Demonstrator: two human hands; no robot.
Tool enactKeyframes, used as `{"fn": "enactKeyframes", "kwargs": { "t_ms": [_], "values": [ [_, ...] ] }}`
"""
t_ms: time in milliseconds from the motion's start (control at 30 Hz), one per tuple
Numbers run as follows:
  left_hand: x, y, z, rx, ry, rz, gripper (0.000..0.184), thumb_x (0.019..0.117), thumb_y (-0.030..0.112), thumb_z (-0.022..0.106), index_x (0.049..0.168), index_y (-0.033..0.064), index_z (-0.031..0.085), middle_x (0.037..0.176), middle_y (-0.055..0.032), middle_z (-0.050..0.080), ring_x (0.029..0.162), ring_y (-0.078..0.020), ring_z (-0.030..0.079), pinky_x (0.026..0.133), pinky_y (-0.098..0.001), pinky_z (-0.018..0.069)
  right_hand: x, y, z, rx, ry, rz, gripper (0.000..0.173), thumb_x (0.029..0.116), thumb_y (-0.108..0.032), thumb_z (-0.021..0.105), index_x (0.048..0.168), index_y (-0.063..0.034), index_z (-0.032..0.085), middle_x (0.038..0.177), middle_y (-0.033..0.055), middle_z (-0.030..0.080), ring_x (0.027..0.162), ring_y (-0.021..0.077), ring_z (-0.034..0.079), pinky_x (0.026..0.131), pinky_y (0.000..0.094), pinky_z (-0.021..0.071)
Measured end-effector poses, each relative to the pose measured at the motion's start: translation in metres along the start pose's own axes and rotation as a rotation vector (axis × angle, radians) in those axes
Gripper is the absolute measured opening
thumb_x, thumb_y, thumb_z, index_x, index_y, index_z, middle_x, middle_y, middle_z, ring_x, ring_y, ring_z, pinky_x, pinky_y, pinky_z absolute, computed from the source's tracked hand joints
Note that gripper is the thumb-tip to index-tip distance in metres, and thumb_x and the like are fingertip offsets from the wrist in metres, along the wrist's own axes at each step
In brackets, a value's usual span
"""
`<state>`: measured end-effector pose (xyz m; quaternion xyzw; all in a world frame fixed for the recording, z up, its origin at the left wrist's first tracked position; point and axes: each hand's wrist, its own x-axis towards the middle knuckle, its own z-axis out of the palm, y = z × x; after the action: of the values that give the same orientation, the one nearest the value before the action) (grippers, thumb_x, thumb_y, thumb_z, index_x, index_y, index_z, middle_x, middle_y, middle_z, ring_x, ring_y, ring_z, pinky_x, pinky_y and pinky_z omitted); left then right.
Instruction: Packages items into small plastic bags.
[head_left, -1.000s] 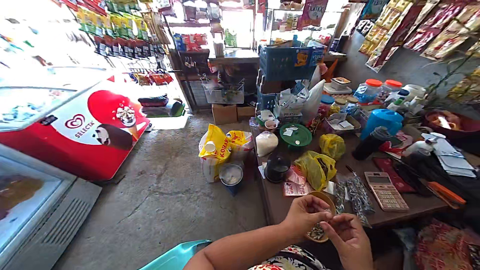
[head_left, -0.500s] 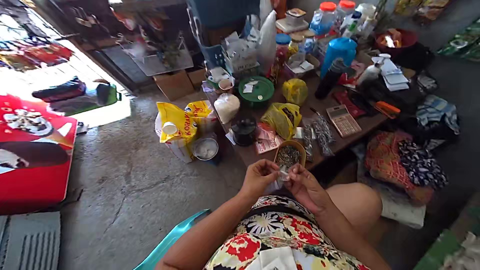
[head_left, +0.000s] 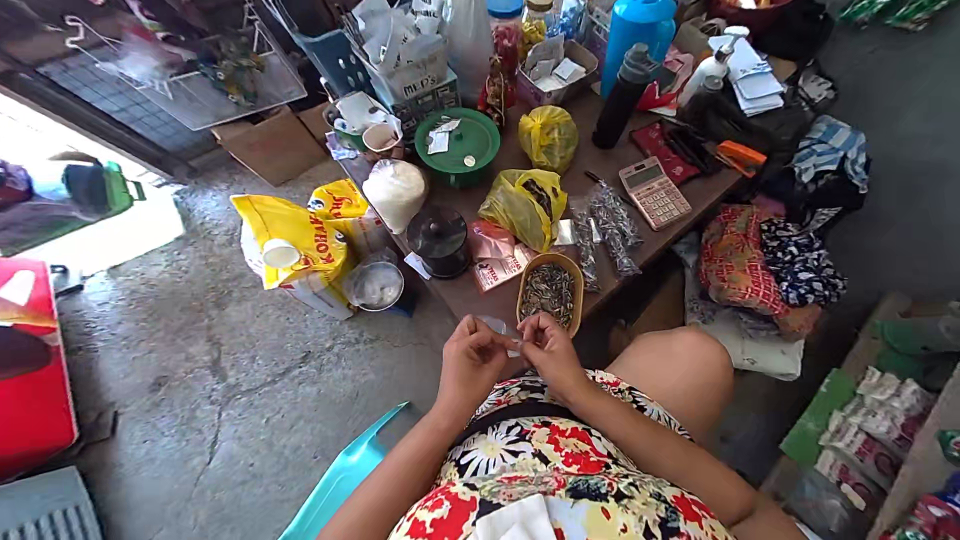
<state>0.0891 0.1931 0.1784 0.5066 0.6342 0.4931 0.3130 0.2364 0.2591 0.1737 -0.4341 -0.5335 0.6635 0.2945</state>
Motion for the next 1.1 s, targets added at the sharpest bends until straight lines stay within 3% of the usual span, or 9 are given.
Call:
{"fn": "enactKeyframes", "kwargs": {
  "t_ms": [133,233,400,500,667,767,867,1000,1100],
  "values": [
    [0.006,0.004,0.0,0.284,0.01,0.114,0.017,0.0851,-0.001,0.064,0.088,0.004,0.08,0.1,-0.0167,0.067,0.075,-0.0113,0.063,0.067,-0.0213,0.054,0.008,-0.003,0.0,-0.171,-0.048,-0.118,0.007,0.0852,0.004,0.057,0.089,0.0025,0.062,0.113,0.0122,0.06,0.089,0.0061,0.055,0.072,0.0189,0.0461],
    [0.007,0.007,0.003,0.336,0.027,0.165,0.018,0.0873,-0.002,0.062,0.092,0.001,0.079,0.11,-0.02,0.069,0.074,-0.0132,0.065,0.067,-0.0231,0.0555,0.011,-0.009,-0.002,-0.343,-0.061,-0.281,0.013,0.0892,0.001,0.057,0.089,0.0037,0.07,0.122,0.019,0.06,0.082,0.0057,0.058,0.07,0.0174,0.0498],
    [0.013,0.011,0.003,0.34,0.068,0.193,0.021,0.0893,-0.001,0.06,0.098,0.0014,0.079,0.111,-0.0175,0.071,0.075,-0.0106,0.066,0.07,-0.0204,0.056,0.018,-0.013,-0.007,-0.963,-0.046,-0.733,0.017,0.0931,-0.011,0.062,0.088,-0.0126,0.079,0.133,0.0123,0.067,0.093,0.0264,0.07,0.072,0.0412,0.0583],
    [0.015,0.012,0.002,0.334,0.054,0.198,0.021,0.0893,-0.001,0.06,0.098,0.0024,0.079,0.104,-0.0144,0.071,0.075,-0.0096,0.066,0.07,-0.0194,0.0556,0.016,-0.013,-0.01,-0.951,-0.041,-0.762,0.018,0.0937,-0.012,0.06,0.091,-0.0116,0.078,0.13,0.0133,0.069,0.1,0.0295,0.07,0.079,0.0437,0.0584],
    [0.02,0.012,0.004,0.178,0.029,0.164,0.015,0.0874,0.001,0.063,0.094,0.0018,0.076,0.091,-0.0101,0.068,0.071,-0.0049,0.063,0.066,-0.0163,0.0538,0.013,-0.017,-0.012,-0.567,0.033,-0.377,0.024,0.0923,-0.008,0.062,0.111,0.0069,0.06,0.099,0.0151,0.068,0.085,0.0187,0.068,0.074,0.0314,0.0582],
    [0.021,0.007,0.006,0.078,-0.005,0.025,0.012,0.0852,0.002,0.065,0.094,-0.0001,0.073,0.091,-0.0088,0.066,0.076,-0.007,0.064,0.064,-0.0185,0.0549,0.015,-0.03,-0.019,-0.002,-0.071,0.016,0.022,0.0971,-0.001,0.061,0.117,0.0025,0.051,0.097,0.0061,0.065,0.085,0.008,0.066,0.078,0.0239,0.0562],
    [0.026,-0.003,0.004,-0.198,-0.071,-0.245,0.013,0.0863,-0.001,0.067,0.098,-0.0011,0.062,0.092,-0.0034,0.066,0.079,-0.0069,0.067,0.071,-0.0237,0.059,0.016,-0.025,-0.028,0.446,-0.193,0.295,0.012,0.1006,0.001,0.052,0.107,-0.0087,0.052,0.09,0.0013,0.067,0.078,0.008,0.064,0.073,0.0239,0.0537],
    [0.029,0.004,0.009,-0.776,-0.045,-0.499,0.031,0.0887,-0.013,0.06,0.113,0.0059,0.054,0.087,0.0022,0.064,0.076,-0.0094,0.067,0.077,-0.0285,0.0602,0.015,-0.013,-0.031,0.538,-0.122,0.269,0.018,0.0939,0.008,0.057,0.098,-0.0092,0.051,0.085,0.0,0.066,0.079,0.0101,0.066,0.081,0.0295,0.0573],
    [0.029,0.006,0.018,-1.022,-0.101,-0.491,0.037,0.0879,-0.008,0.056,0.12,0.01,0.056,0.085,0.0033,0.063,0.076,-0.0081,0.064,0.077,-0.0272,0.0583,0.019,-0.01,-0.026,0.41,0.068,0.19,0.024,0.0888,0.014,0.062,0.093,-0.0054,0.048,0.08,0.0009,0.06,0.071,0.0103,0.064,0.075,0.0296,0.0594]
  ]
}}
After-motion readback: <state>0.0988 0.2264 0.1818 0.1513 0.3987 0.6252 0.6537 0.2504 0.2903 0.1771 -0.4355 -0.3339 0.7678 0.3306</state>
